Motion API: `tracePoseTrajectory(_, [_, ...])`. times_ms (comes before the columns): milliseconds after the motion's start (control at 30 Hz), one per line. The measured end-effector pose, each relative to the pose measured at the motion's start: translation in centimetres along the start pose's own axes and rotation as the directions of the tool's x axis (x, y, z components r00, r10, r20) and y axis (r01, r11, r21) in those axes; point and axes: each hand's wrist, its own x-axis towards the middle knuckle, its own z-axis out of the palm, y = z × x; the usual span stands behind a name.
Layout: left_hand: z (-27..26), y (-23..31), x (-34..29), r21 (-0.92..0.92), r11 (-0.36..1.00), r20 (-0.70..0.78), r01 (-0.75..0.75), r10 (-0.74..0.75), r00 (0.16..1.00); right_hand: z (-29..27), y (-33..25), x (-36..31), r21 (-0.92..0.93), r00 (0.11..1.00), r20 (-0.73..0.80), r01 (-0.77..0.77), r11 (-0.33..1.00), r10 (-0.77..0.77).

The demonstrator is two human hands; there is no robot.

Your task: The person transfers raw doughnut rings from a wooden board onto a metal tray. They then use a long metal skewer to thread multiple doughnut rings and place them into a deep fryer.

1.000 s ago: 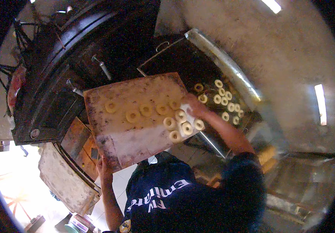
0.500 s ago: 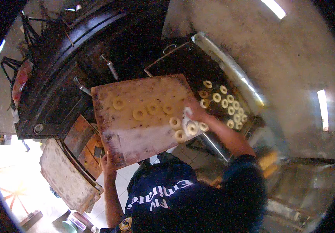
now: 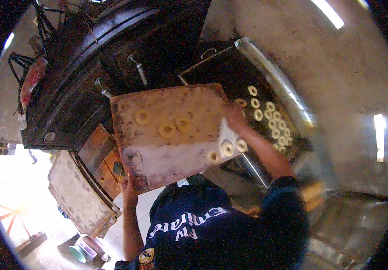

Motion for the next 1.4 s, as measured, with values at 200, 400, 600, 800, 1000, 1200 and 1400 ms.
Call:
tracePoseTrajectory(200, [4.7,-0.4,0.9,-0.054,0.998,0.039,-0.025,0.027,0.999,10.7,-6.6,-0.9,-0.01,0.898,-0.33,0.304,0.953,-0.29])
tracePoseTrajectory(400, [-1.8,-1.5,0.8,-0.021,1.0,0.038,0.001,0.0,0.999,3.2,1.2,0.2,-0.345,0.987,-0.013,0.143,0.928,-0.158])
tracePoseTrajectory(600, [-2.6,-2.8,1.8,0.045,0.998,0.086,-0.046,0.042,0.995,5.0,-2.3,-0.8,0.316,0.96,-0.011,0.269,0.91,-0.28])
tracePoseTrajectory(800, [4.2,-1.3,1.5,-0.111,0.994,0.052,0.016,-0.01,0.999,5.8,-14.4,-0.1,0.082,0.95,-0.093,0.305,0.949,-0.298])
tracePoseTrajectory(1000, [-1.4,0.4,0.7,-0.056,0.998,0.099,0.019,-0.014,0.995,6.9,4.2,-2.1,0.318,0.999,-0.054,0.023,0.948,-0.006])
tracePoseTrajectory(1200, [-5.1,-1.4,-1.5,-0.081,0.995,-0.019,-0.055,0.053,0.998,3.4,-8.8,1.8,0.397,0.992,-0.116,-0.002,0.918,0.052])
tracePoseTrajectory(1400, [-0.6,-5.1,0.6,-0.057,0.996,0.123,-0.076,0.082,0.989,7.1,-26.7,10.3,0.587,0.997,0.046,-0.083,0.805,0.069])
